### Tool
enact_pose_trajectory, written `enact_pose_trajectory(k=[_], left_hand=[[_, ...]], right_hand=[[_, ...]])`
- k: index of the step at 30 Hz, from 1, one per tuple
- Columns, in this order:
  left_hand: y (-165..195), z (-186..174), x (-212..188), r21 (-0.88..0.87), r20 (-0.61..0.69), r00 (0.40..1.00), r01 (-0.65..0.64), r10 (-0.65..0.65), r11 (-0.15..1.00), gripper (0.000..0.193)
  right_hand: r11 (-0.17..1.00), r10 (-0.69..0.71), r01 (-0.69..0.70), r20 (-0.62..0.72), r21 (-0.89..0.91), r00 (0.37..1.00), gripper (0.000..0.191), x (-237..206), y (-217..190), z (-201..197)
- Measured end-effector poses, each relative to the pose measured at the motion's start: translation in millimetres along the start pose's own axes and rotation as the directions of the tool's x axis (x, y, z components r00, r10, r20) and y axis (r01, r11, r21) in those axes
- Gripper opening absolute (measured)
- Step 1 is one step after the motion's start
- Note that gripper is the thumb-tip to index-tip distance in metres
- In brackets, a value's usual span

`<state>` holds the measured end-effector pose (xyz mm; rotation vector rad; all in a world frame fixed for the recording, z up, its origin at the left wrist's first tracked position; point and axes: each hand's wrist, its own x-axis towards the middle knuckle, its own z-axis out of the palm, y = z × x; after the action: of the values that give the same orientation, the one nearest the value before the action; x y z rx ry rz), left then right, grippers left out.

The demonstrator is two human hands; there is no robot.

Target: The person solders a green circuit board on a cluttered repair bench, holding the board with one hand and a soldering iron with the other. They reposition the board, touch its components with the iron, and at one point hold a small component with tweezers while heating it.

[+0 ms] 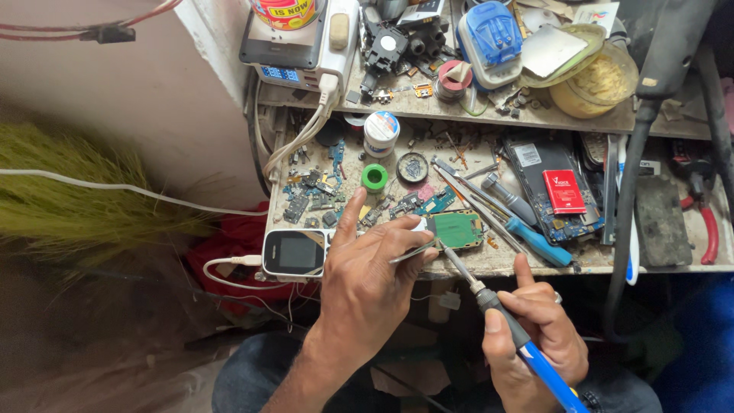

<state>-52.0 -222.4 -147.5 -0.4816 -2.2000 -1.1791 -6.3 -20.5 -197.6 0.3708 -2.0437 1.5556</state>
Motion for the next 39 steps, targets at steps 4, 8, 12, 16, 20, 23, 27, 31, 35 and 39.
enact_pose_trajectory(k=[4,8,12,16,20,23,27,31,35,39], left_hand=[[1.9,0.1,-0.7,0.007,0.005,1.000,0.004,-0.004,1.000,0.021],[2.3,0.8,-0.5,0.000,0.005,1.000,0.014,-0.014,1.000,0.022],[2.1,0.7,-0.5,0.000,0.005,1.000,0.015,-0.015,1.000,0.023],[2.4,0.2,-0.4,-0.003,0.005,1.000,0.018,-0.018,1.000,0.024],[2.1,0.7,-0.3,-0.007,0.002,1.000,0.015,-0.015,1.000,0.024],[1.1,0.7,-0.3,0.001,0.000,1.000,0.005,-0.005,1.000,0.024],[1.0,0.4,-0.6,-0.004,-0.001,1.000,0.009,-0.009,1.000,0.024],[0.7,0.2,-0.4,-0.001,-0.002,1.000,0.009,-0.009,1.000,0.024],[0.7,0.6,-0.6,-0.005,-0.003,1.000,0.003,-0.003,1.000,0.024],[0.4,-0.5,-0.8,-0.006,0.003,1.000,0.003,-0.003,1.000,0.024]], right_hand=[[0.999,0.017,-0.017,0.016,-0.027,1.000,0.018,-1.0,-3.8,-1.9],[0.999,0.027,-0.026,0.028,-0.047,0.999,0.018,0.0,-5.3,-2.6],[0.999,0.012,-0.012,0.017,-0.050,1.000,0.018,0.9,-5.0,-1.9],[0.999,0.020,-0.019,0.010,-0.048,1.000,0.018,0.6,-5.4,-2.2],[0.999,0.019,-0.019,0.011,-0.047,1.000,0.018,-0.2,-4.9,-1.5],[0.999,0.023,-0.022,0.013,-0.044,1.000,0.018,-0.2,-3.8,-1.2],[1.000,0.018,-0.018,0.000,-0.017,1.000,0.017,-0.7,-3.9,0.6],[0.999,0.018,-0.017,0.009,-0.047,1.000,0.018,-0.6,-4.8,0.9],[0.999,0.028,-0.028,0.009,-0.045,1.000,0.018,-0.6,-5.0,0.4],[0.998,0.030,-0.028,0.025,-0.060,0.999,0.019,-1.8,-5.4,0.1]])
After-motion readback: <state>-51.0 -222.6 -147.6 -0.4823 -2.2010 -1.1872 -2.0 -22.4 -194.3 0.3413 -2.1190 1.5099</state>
